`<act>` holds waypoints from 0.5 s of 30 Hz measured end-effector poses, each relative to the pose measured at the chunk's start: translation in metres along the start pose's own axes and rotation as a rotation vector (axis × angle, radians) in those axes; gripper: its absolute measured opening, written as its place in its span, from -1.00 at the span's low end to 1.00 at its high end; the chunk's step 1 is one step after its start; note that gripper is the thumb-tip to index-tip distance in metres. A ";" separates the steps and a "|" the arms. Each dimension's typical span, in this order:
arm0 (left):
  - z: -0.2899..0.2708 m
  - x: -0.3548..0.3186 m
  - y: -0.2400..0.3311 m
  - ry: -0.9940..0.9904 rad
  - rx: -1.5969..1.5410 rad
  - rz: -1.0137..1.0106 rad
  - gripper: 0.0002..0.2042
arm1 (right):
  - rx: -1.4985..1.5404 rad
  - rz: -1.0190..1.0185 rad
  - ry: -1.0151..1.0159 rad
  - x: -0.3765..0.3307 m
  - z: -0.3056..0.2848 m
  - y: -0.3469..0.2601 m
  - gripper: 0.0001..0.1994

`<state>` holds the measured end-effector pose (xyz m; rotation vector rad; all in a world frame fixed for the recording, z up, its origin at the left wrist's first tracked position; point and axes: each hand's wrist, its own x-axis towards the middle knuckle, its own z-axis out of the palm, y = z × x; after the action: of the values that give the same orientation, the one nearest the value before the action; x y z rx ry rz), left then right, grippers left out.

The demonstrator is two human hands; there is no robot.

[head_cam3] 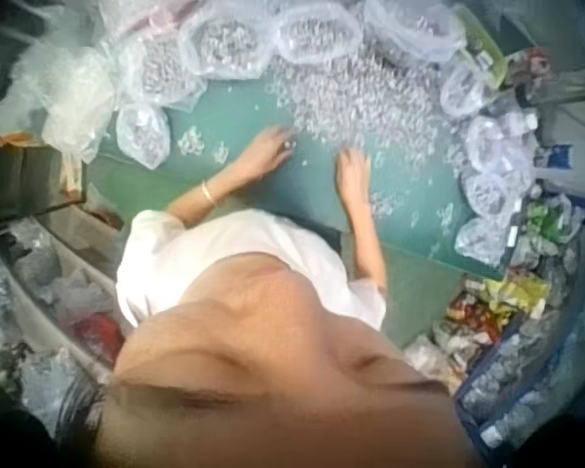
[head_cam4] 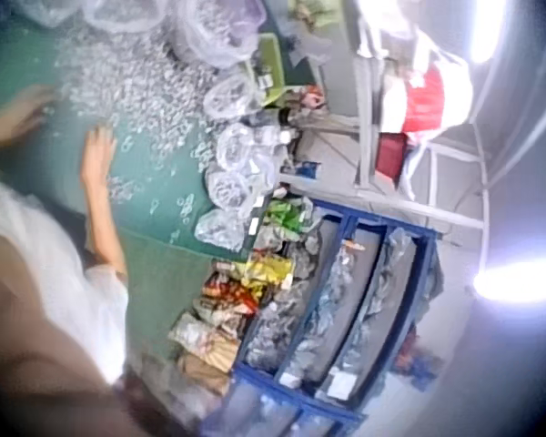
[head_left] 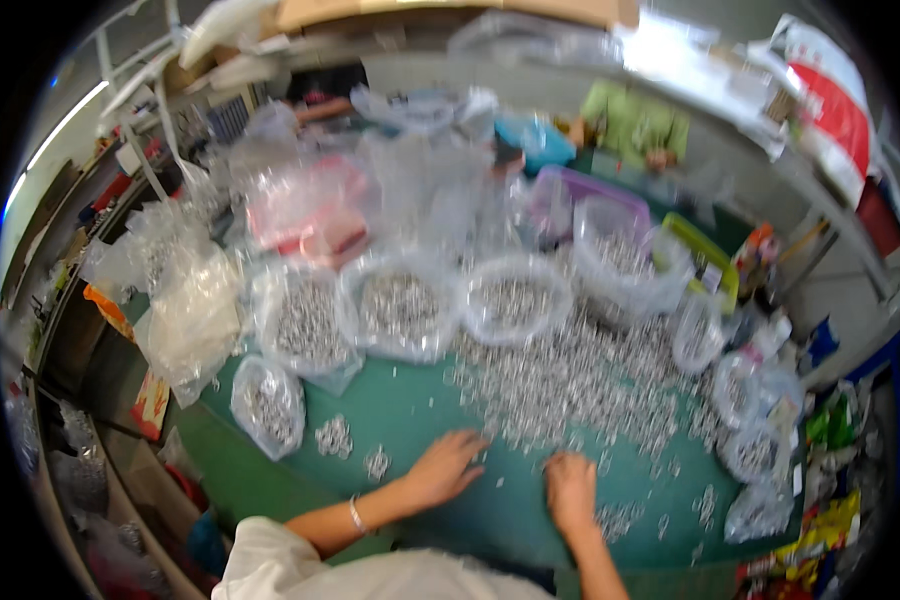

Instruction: The person sorts small metal rings by hand from a large pile on a green table, picking them up individually and placing them into plastic bags or smaller groups.

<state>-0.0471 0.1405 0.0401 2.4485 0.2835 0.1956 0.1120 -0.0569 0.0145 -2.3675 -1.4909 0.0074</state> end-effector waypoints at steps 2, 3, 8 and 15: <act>0.012 0.002 0.003 0.065 0.034 -0.055 -0.53 | 0.292 0.143 0.153 0.007 -0.007 0.007 -0.76; 0.015 -0.001 0.011 0.055 0.051 -0.082 -0.52 | 0.409 0.211 0.217 0.008 -0.010 0.010 -0.71; 0.029 0.016 0.032 0.101 0.176 -0.145 -0.51 | 0.161 0.178 0.060 0.035 -0.013 0.000 -0.37; 0.062 0.016 0.019 0.290 -0.211 -0.266 -0.65 | 0.106 -0.074 -0.017 0.017 -0.008 -0.005 -0.68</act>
<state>-0.0152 0.0927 0.0054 2.1454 0.6744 0.4409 0.1167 -0.0424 0.0270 -2.2332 -1.5462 0.0871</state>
